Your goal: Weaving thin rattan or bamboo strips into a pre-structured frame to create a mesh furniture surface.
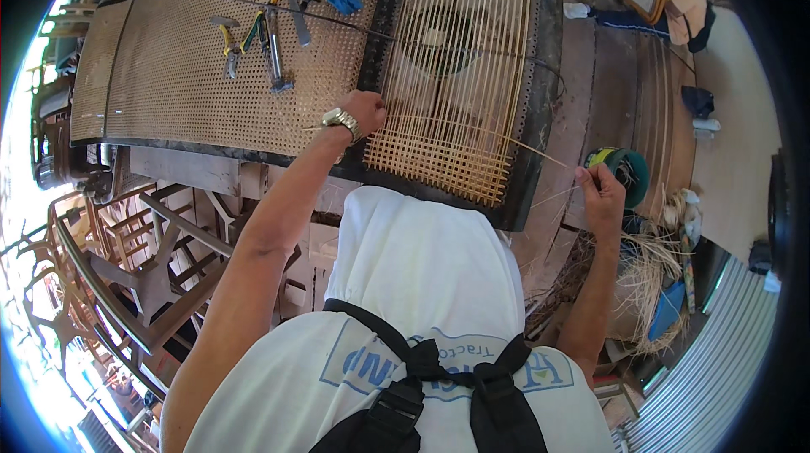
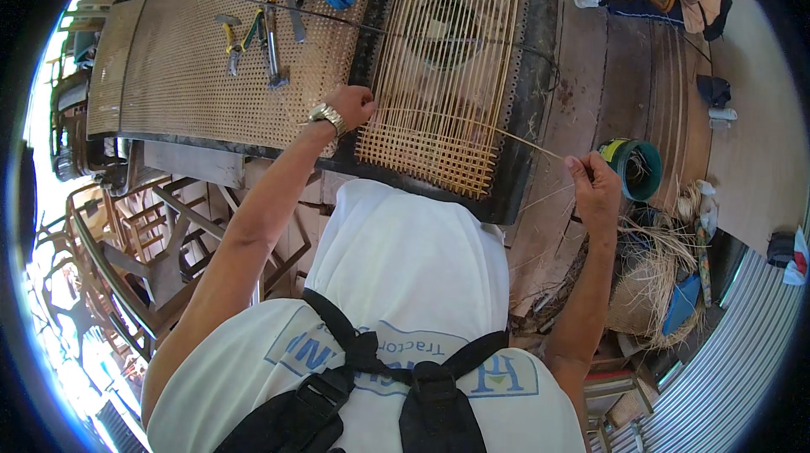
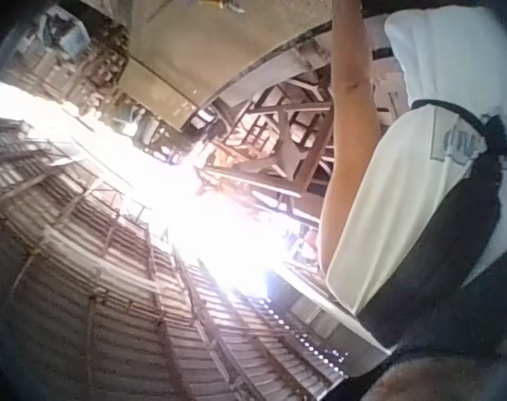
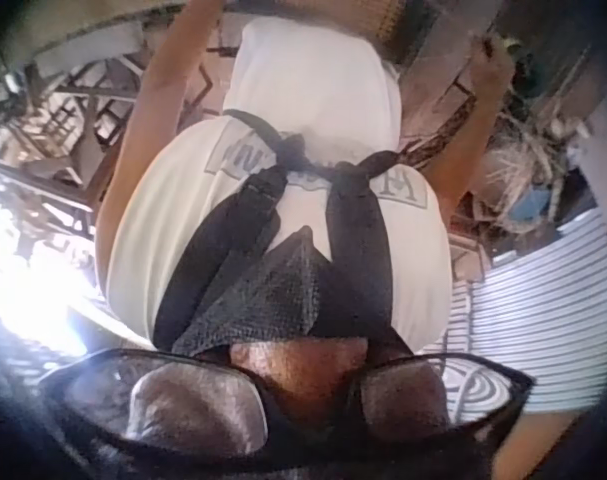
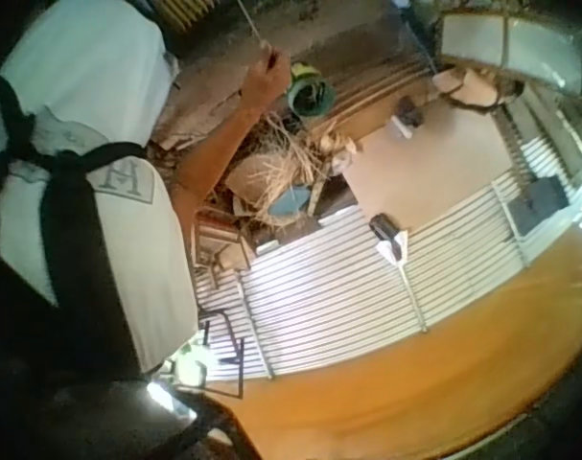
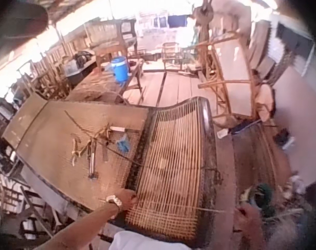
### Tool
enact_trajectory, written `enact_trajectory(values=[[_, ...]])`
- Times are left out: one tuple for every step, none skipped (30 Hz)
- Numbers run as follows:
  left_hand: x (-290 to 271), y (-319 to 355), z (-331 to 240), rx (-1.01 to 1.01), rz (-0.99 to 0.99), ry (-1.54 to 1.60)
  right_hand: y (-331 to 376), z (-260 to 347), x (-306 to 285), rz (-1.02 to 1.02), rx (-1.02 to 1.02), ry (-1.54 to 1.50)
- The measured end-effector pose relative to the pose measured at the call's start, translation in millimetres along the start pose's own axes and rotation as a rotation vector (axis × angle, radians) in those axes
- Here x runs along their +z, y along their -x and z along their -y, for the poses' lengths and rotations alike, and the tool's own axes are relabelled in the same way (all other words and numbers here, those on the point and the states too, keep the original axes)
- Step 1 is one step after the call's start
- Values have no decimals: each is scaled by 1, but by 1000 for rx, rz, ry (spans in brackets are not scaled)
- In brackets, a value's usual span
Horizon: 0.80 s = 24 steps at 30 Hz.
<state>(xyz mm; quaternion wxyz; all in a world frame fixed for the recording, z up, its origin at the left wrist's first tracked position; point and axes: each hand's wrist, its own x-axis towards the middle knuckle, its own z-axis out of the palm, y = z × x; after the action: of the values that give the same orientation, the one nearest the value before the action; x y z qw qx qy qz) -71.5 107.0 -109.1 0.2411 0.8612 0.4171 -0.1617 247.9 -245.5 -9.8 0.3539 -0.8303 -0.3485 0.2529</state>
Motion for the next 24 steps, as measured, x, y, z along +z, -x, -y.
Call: enact_trajectory(values=[[1, -4, -3, -11, 18, -51, -1, 1, 0, 3, -13, 6], [2, -8, -4, -13, 18, -50, -1, 2, -1, 7, -25, 11], [2, -14, -4, -29, 61, -77, -2, 2, 0, 7, -27, 8], [4, -19, -2, -49, 104, -100, -3, 2, 0, 15, -22, 3], [8, -29, 4, -34, 163, -133, -5, 1, 0, 23, -17, -3], [3, -30, -1, -30, 165, -136, -5, -1, 0, 19, -13, -3], [-10, -27, -9, -93, 268, -53, -5, -3, 0, 17, -14, -20], [-20, -25, -17, -158, 371, 31, -5, -5, 1, 14, -16, -37], [-25, -24, -23, -160, 387, 21, -6, -5, 1, 15, -19, -41], [-22, -26, -22, -164, 384, 18, -8, -5, 2, 6, -25, -50], [-15, -31, -19, -187, 400, -26, -9, -6, 3, -3, -32, -59], [-16, -30, -22, -206, 419, -71, -9, -7, 3, -5, -31, -62], [-17, -28, -23, -206, 419, -75, -9, -9, 3, -13, -33, -62], [-18, -23, -24, -240, 420, 27, -9, -11, 3, -20, -35, -61], [-20, -19, -26, -272, 419, 128, -9, -13, 3, -22, -33, -64], [-21, -17, -23, -271, 420, 124, -10, -16, 3, -15, -41, -64], [-22, -15, -15, -286, 420, 215, -10, -19, 3, -8, -48, -63], [-21, -13, -8, -300, 419, 307, -10, -21, 4, -11, -45, -64], [-17, -14, 0, -274, 418, 340, -12, -22, 6, -5, -38, -62], [-14, -14, 7, -273, 420, 338, -12, -23, 7, 1, -31, -59], [-12, -12, 11, -275, 394, 398, -11, -24, 7, -2, -27, -60], [-9, -9, 14, -277, 368, 459, -10, -25, 7, 8, -17, -34], [-5, -5, 15, -274, 372, 457, -9, -25, 7, 18, -6, -8], [-1, 1, 16, -296, 293, 522, -7, -23, 7, 16, -3, -7]])
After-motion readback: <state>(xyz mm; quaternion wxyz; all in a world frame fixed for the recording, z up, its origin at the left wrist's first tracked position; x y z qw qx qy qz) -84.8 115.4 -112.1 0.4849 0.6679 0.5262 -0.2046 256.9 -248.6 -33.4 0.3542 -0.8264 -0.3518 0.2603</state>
